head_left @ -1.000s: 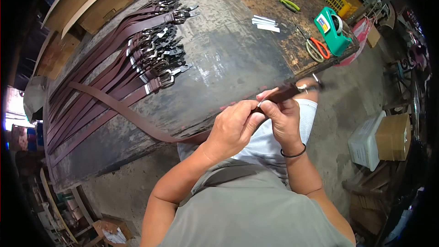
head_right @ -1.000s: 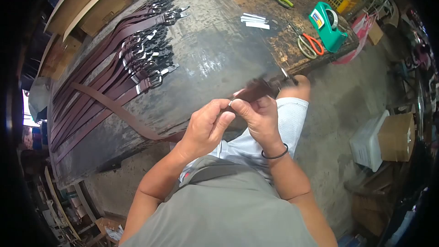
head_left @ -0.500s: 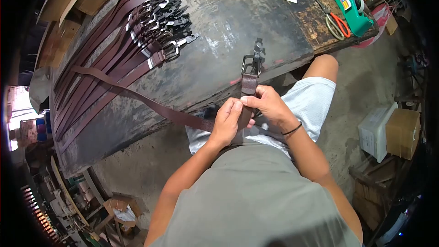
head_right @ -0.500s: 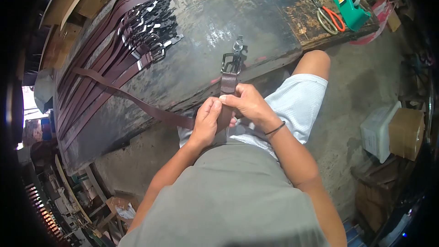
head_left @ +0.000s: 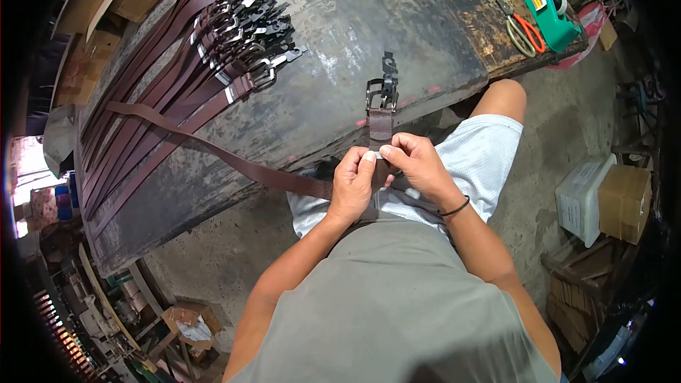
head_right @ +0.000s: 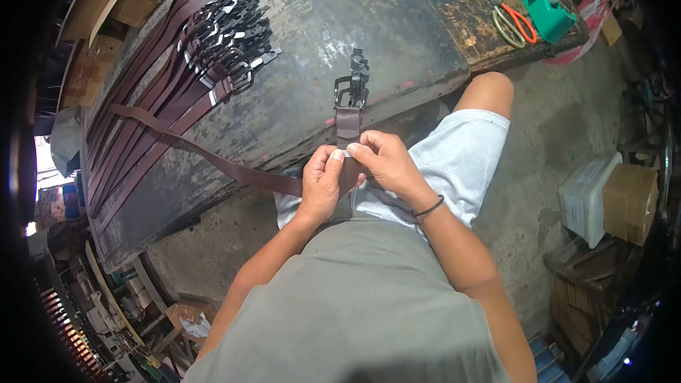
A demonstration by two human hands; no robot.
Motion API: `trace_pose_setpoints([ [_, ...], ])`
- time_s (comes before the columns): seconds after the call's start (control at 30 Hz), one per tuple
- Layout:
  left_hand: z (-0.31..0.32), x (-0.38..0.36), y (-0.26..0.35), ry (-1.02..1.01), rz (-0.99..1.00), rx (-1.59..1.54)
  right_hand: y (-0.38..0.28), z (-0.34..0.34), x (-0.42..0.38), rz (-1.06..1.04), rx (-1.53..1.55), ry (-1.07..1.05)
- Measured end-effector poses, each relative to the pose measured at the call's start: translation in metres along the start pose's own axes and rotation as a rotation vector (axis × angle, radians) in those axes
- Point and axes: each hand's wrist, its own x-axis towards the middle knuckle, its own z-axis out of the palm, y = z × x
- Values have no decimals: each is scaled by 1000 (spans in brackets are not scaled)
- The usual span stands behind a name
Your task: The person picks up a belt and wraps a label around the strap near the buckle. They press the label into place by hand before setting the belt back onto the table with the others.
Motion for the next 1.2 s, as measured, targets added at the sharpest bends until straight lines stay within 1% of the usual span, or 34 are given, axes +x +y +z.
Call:
trace_pose_setpoints([
  [0.07, -3, 2, -1, -6, 19, 24, -1, 2, 1, 3, -19, 10],
  [0.13, -3, 3, 0, -13, 37, 47, 4, 1, 4, -67, -110, 50],
  [0.23, -2, 4, 3, -38, 7, -11, -1, 3, 2, -52, -89, 51],
  [0.3, -3, 6, 4, -27, 33, 83, 0, 1, 1, -47, -84, 40],
  [0.37, 0, 4, 10, -13, 8, 70, 2, -2, 0, -46, -80, 27],
  [0.43, 0, 4, 13, 2, -16, 59, 4, -5, -2, 29, 171, -3],
  [0.57, -2, 3, 11, -49, -52, -63, 7, -10, -3, 53, 215, -21],
  [0.63, -3, 3, 10, -56, -64, -99, 9, -11, -1, 13, 180, -32],
  [0.73, -6, 4, 11, -72, -82, -116, 2, -8, -4, 45, 203, -27],
  [0.87, -5, 3, 13, -68, -72, -122, 3, -8, -6, 30, 156, -6],
  [0.97, -7, 4, 9, -58, -86, -110, -1, -5, -8, 27, 162, -31],
  [1.03, -8, 5, 7, -53, -96, -112, 0, -5, -8, -14, 56, -1],
  [1.2, -9, 6, 10, -94, -36, -54, 11, 4, -7, -48, 54, 92],
])
